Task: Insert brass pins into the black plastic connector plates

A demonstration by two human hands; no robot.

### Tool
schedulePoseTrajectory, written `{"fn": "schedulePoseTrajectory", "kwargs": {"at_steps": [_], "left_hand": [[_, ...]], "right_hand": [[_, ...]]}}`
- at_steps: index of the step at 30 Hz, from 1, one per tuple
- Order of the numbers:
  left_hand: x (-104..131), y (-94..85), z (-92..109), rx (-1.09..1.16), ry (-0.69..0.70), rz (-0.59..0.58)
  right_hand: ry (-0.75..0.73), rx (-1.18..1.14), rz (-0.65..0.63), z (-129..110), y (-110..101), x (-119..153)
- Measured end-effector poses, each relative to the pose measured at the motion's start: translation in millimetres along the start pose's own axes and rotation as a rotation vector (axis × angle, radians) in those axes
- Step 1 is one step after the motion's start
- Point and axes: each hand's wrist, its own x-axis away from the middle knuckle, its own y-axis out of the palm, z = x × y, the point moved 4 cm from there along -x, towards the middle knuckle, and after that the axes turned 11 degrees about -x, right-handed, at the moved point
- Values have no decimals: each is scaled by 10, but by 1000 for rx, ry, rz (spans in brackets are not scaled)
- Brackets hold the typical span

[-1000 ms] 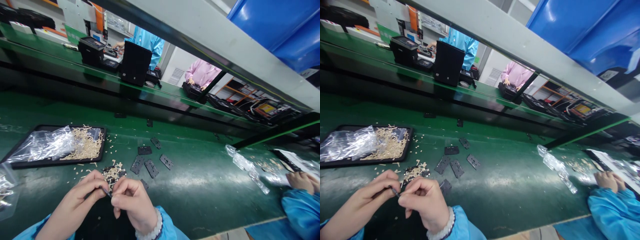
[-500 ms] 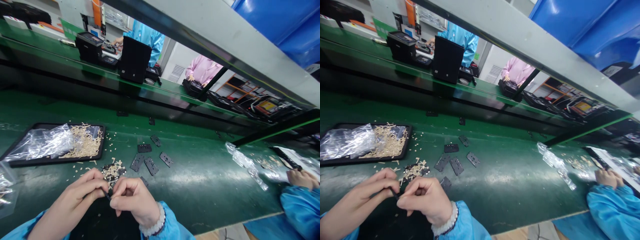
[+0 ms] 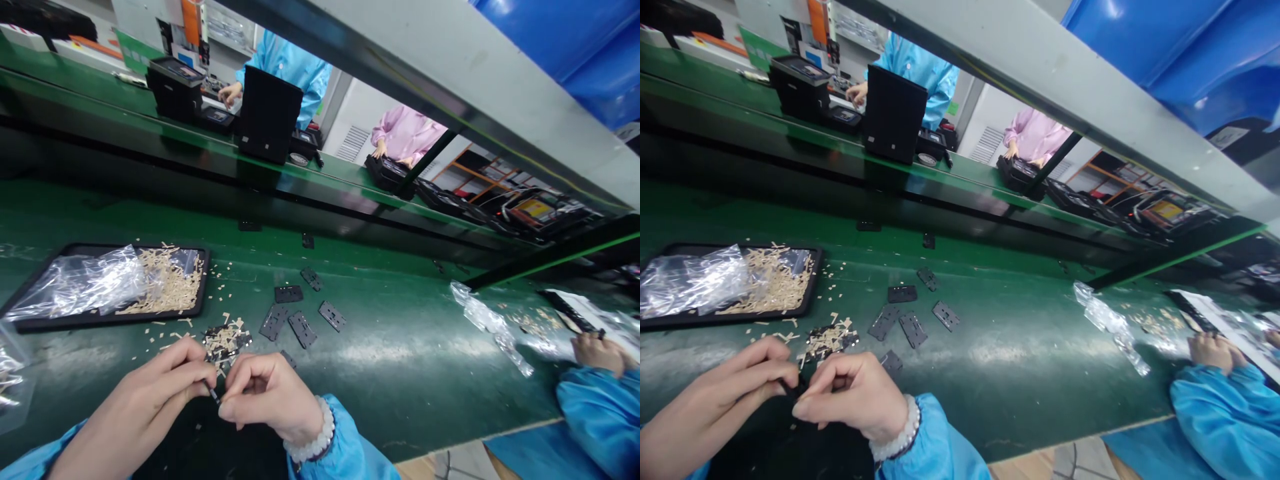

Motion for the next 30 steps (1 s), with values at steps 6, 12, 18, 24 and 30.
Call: {"fn": "schedulePoseTrajectory", "kwargs": {"at_steps": [6, 12, 18, 24, 30], "left_hand": [[-1, -12, 8, -180, 110, 94], [-91, 27, -98, -130, 138, 128], [-107, 102, 7, -291, 206, 217], [-900, 81, -95, -559, 323, -16], [-2594, -49, -638, -622, 33, -215]], "right_hand": [[39, 117, 81, -6, -10, -14], [-35, 189, 204, -96, -93, -40], [26, 115, 116, -63, -189, -60], [-94, 262, 286, -544, -535, -28], [-89, 634, 337, -1248, -1009, -373]]}}
